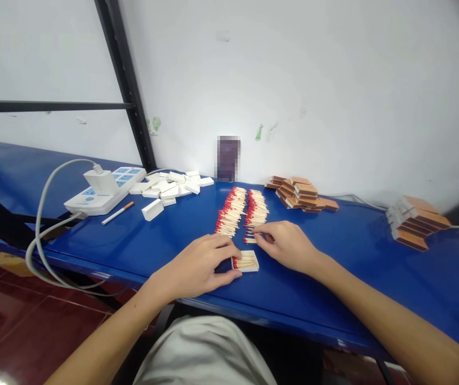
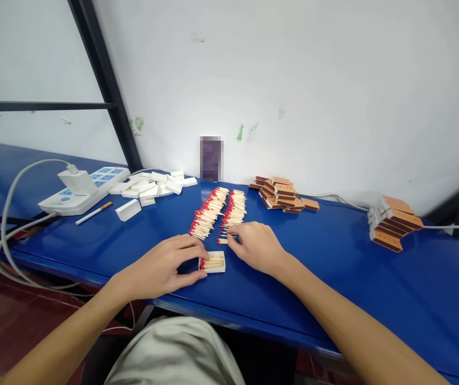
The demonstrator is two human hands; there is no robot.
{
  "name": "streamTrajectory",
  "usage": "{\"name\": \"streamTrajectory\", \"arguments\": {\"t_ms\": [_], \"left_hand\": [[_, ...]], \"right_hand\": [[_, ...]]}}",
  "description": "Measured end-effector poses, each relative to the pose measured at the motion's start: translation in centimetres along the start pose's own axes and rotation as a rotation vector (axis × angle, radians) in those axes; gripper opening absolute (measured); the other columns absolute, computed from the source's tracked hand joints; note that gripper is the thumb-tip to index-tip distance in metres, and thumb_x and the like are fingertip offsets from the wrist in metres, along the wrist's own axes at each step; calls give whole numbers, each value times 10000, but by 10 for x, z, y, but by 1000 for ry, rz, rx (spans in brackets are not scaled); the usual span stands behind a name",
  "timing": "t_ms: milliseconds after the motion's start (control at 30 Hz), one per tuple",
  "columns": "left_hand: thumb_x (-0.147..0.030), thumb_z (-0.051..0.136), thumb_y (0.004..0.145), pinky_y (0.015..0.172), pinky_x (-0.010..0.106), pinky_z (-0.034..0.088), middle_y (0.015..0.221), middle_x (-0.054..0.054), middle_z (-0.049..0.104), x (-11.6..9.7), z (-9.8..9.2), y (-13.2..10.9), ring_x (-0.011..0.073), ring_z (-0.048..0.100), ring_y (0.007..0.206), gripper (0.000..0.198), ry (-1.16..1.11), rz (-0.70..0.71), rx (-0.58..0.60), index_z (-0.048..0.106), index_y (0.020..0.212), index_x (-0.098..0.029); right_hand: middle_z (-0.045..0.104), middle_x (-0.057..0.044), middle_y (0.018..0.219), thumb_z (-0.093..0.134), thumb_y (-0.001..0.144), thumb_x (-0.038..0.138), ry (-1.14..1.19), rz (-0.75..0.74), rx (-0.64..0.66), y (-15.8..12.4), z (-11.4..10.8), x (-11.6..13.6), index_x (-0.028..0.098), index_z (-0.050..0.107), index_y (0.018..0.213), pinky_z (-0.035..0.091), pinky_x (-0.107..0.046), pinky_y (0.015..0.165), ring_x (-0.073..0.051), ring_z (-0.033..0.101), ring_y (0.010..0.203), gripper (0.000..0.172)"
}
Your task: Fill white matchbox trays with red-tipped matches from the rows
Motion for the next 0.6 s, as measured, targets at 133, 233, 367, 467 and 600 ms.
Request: {"name": "streamTrajectory", "arguments": {"t_ms": [133, 233, 367, 467, 600], "left_hand": [[-329, 646, 955, 884, 296, 451, 1068, 41, 634, 0, 0, 0, 197, 612, 971, 173, 0, 6, 0, 628, 1069, -199], [-324, 649, 953, 877, 293, 449, 1066, 40, 632, 1, 0, 0, 194, 611, 962, 169, -2, 5, 1, 627, 1061, -196], [-327, 648, 953, 880, 294, 445, 1058, 38, 638, 0, 1, 0, 193, 613, 953, 169, 3, 6, 8, 627, 1057, -194], [-330, 654, 950, 872, 289, 446, 1040, 33, 644, -1, 0, 1, 189, 618, 942, 164, -1, 1, 3, 634, 1042, -197], [-326, 662, 944, 850, 280, 448, 1040, 31, 644, -1, -2, 1, 184, 621, 938, 166, -6, -13, -11, 637, 1046, -197]], "right_hand": [[671, -3, 693, 490, 948, 286, 15, -23, 4, -1, 0, 6, 223, 763, 926, 290, -263, 582, -140, 558, 611, 280], [655, 6, 670, 489, 946, 287, 49, -38, 9, -2, -1, 9, 221, 754, 869, 279, -262, 574, -130, 529, 586, 284], [642, 22, 651, 502, 934, 300, 104, -7, -15, -3, -3, 7, 231, 734, 883, 273, -257, 567, -126, 515, 567, 247], [642, 22, 651, 502, 928, 295, 106, 17, -28, -2, -3, 5, 233, 725, 902, 266, -258, 565, -127, 514, 563, 233], [638, 17, 649, 501, 930, 284, 111, 3, -19, -1, -1, 4, 227, 729, 895, 268, -255, 574, -130, 520, 579, 238]]}}
Point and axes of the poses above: each hand's wrist, its own y-axis towards the middle knuckle, its own z-axis out of the palm, x = y × z, the point moved 8 cm from there along y, towards the middle knuckle
